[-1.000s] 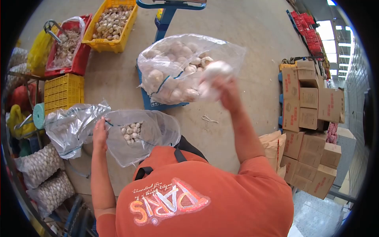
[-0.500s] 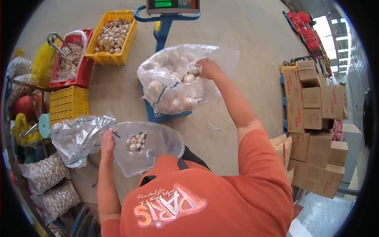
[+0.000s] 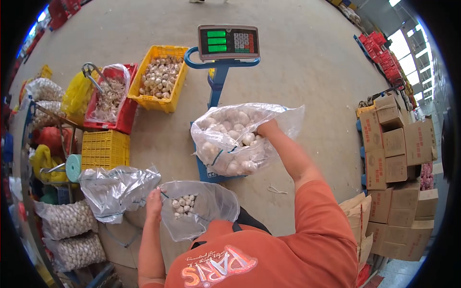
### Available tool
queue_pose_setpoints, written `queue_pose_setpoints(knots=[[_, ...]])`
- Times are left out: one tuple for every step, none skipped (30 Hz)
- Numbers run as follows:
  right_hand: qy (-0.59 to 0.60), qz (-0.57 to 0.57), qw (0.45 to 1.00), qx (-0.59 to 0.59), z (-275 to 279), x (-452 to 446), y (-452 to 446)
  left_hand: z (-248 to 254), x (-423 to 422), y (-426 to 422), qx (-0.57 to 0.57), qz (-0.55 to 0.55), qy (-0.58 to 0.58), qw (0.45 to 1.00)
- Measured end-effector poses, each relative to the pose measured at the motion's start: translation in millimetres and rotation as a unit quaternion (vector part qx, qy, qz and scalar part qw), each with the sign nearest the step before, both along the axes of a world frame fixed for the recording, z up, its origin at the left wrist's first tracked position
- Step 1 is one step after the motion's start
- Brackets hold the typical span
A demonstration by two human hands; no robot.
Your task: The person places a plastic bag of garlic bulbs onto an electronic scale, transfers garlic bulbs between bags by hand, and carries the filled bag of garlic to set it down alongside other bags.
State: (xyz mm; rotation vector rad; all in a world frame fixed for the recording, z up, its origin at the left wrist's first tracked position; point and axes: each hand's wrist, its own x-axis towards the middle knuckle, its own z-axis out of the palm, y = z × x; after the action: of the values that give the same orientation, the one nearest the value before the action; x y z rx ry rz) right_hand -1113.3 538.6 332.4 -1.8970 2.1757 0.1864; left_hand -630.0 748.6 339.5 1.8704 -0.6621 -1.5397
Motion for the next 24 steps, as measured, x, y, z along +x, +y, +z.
queue_pose_setpoints(knots=[[0.014,0.009,0.999,-0.027,0.6,3.0,6.1,-0.8,-1.0,-0.4,-0.002,-0.001,0.000,1.000],[0.027,0.018,0.998,-0.055,3.1,4.3,8.3,-1.4,-1.6,-1.6,0.000,-0.008,0.005,1.000],[0.027,0.019,0.998,-0.058,7.6,3.4,6.1,-2.2,-2.2,-3.4,0.002,-0.014,0.009,1.000],[0.019,0.005,0.999,-0.039,8.9,0.8,4.2,-0.2,-3.6,-5.2,0.001,-0.012,0.009,1.000],[0.010,-0.010,1.000,-0.018,8.6,-1.4,3.2,1.7,-4.8,-5.7,0.005,-0.010,0.002,1.000],[0.008,-0.009,1.000,-0.017,9.1,-5.0,0.4,3.8,-5.2,-4.8,0.012,-0.008,-0.005,1.000],[0.030,0.054,0.998,-0.003,6.5,-13.8,-5.7,4.5,-4.5,-4.8,0.015,-0.007,-0.007,1.000],[0.051,0.115,0.992,0.010,7.8,-19.5,-9.3,4.4,-3.1,-6.0,0.009,-0.012,-0.021,1.000],[0.014,0.108,0.994,-0.012,8.3,-24.5,-8.3,4.1,-1.5,-6.0,0.003,-0.018,-0.035,0.999],[0.012,0.105,0.994,-0.011,32.4,-17.9,0.1,4.0,-0.2,-5.7,0.004,-0.021,-0.036,0.999],[-0.039,0.071,0.996,0.024,83.6,-1.4,13.6,4.1,1.1,-6.6,0.006,-0.017,-0.023,1.000],[-0.091,0.037,0.993,0.059,130.4,12.3,28.3,4.2,2.0,-7.5,0.008,-0.014,-0.009,1.000],[-0.174,0.042,0.982,0.055,159.7,16.7,46.3,3.4,2.3,-7.8,0.007,-0.017,-0.010,1.000],[-0.256,0.048,0.964,0.049,185.0,21.1,67.9,2.1,2.4,-7.8,0.008,-0.017,0.005,1.000],[-0.337,0.040,0.936,0.097,213.2,30.1,90.5,1.7,2.7,-7.9,0.007,-0.016,0.021,1.000],[-0.414,0.033,0.898,0.143,231.9,38.8,113.6,3.2,1.3,-8.3,0.005,-0.019,0.018,1.000],[-0.520,0.044,0.835,0.172,234.8,47.4,136.3,5.3,-1.3,-8.9,0.005,-0.019,0.021,1.000],[-0.580,0.084,0.787,0.190,238.4,64.6,153.9,6.3,-1.5,-8.3,0.005,-0.020,0.023,1.000],[-0.617,0.076,0.748,0.234,231.4,85.7,169.3,3.8,0.0,-7.3,0.004,-0.023,0.021,1.000],[-0.637,0.080,0.706,0.300,219.3,110.7,178.4,0.2,0.2,-7.7,0.005,-0.030,0.019,0.999],[-0.612,0.092,0.720,0.315,207.4,137.8,187.4,-0.6,-0.1,-8.8,0.005,-0.038,0.018,0.999],[-0.606,0.110,0.735,0.282,184.1,165.4,198.0,2.2,-1.5,-9.6,0.002,-0.044,0.018,0.999],[-0.589,0.160,0.763,0.211,153.9,186.7,207.1,5.5,-4.0,-10.1,0.011,-0.045,0.018,0.999],[-0.512,0.210,0.812,0.184,157.1,188.5,204.3,8.1,-5.8,-11.8,0.020,-0.044,0.017,0.999]])
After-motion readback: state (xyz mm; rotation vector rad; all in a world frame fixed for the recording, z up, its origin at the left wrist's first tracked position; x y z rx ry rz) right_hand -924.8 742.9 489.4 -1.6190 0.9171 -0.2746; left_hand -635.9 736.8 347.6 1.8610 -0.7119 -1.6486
